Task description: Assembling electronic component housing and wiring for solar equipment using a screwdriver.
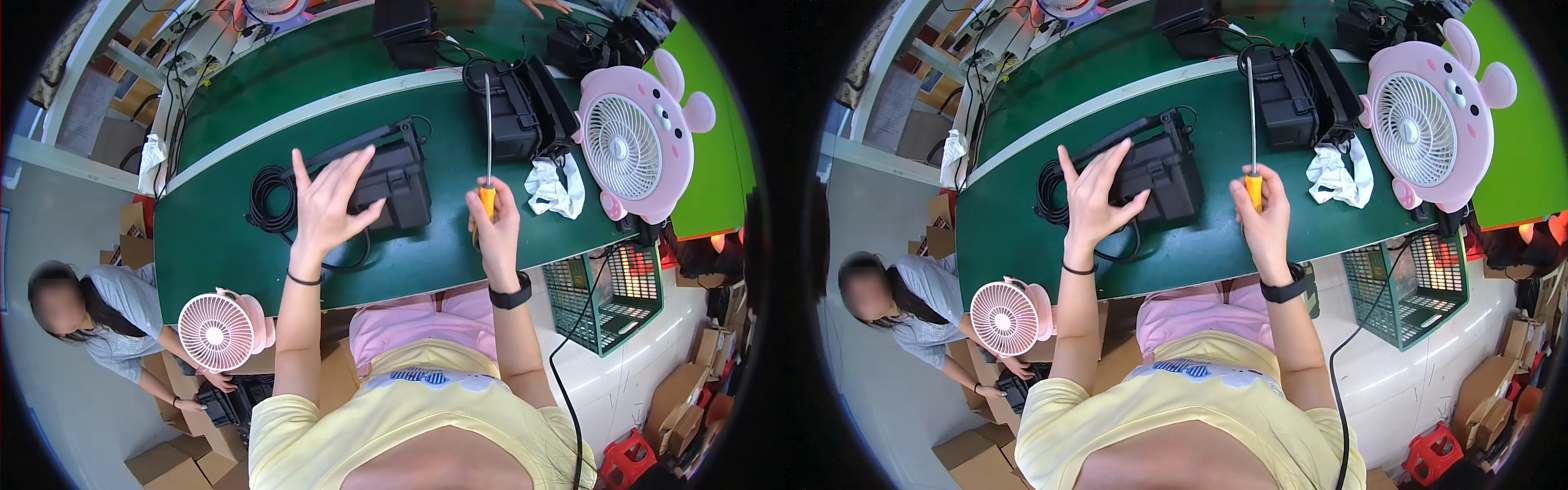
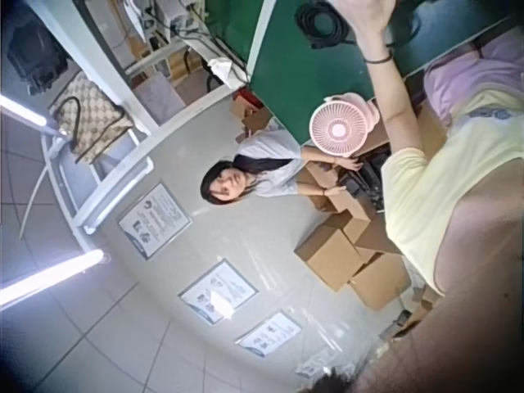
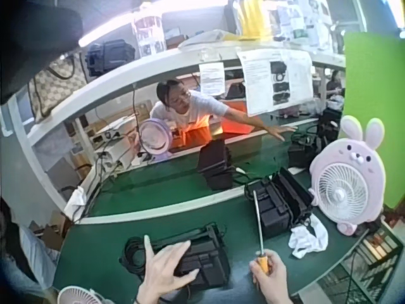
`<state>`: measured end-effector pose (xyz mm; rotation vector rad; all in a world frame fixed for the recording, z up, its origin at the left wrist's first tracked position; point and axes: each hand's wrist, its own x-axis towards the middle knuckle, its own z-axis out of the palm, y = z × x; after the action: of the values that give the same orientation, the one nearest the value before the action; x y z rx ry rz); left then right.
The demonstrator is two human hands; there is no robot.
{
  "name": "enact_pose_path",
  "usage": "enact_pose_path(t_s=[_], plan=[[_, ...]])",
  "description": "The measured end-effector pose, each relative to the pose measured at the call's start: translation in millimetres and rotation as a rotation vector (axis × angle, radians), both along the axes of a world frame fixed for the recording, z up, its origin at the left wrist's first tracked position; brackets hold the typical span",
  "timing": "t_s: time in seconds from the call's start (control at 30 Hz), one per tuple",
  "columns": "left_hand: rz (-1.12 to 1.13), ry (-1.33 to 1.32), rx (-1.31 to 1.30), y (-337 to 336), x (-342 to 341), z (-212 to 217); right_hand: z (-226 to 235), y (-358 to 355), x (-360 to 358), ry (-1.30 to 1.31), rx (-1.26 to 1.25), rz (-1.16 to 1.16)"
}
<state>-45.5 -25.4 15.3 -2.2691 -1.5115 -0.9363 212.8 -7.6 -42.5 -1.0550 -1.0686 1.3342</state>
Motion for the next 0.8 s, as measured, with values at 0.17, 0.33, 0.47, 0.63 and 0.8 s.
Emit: enact_pose_path(t_s=[0.17,0.33,0.47,0.63,0.8], plan=[[-0.078,0.044,0.048,-18,-6,-5,13,17,-32,0.020,0.119,0.026],[-0.108,0.162,0.006,-30,3,-5,3,26,-44,0.019,0.063,0.034],[-0.077,0.168,-0.150,-43,33,-1,-8,25,-44,0.146,0.078,0.014],[-0.042,0.225,-0.078,-47,82,-23,-30,22,-62,0.176,0.066,-0.004],[0.052,0.118,-0.140,-24,64,-19,-27,23,-48,-0.247,0.170,0.039]])
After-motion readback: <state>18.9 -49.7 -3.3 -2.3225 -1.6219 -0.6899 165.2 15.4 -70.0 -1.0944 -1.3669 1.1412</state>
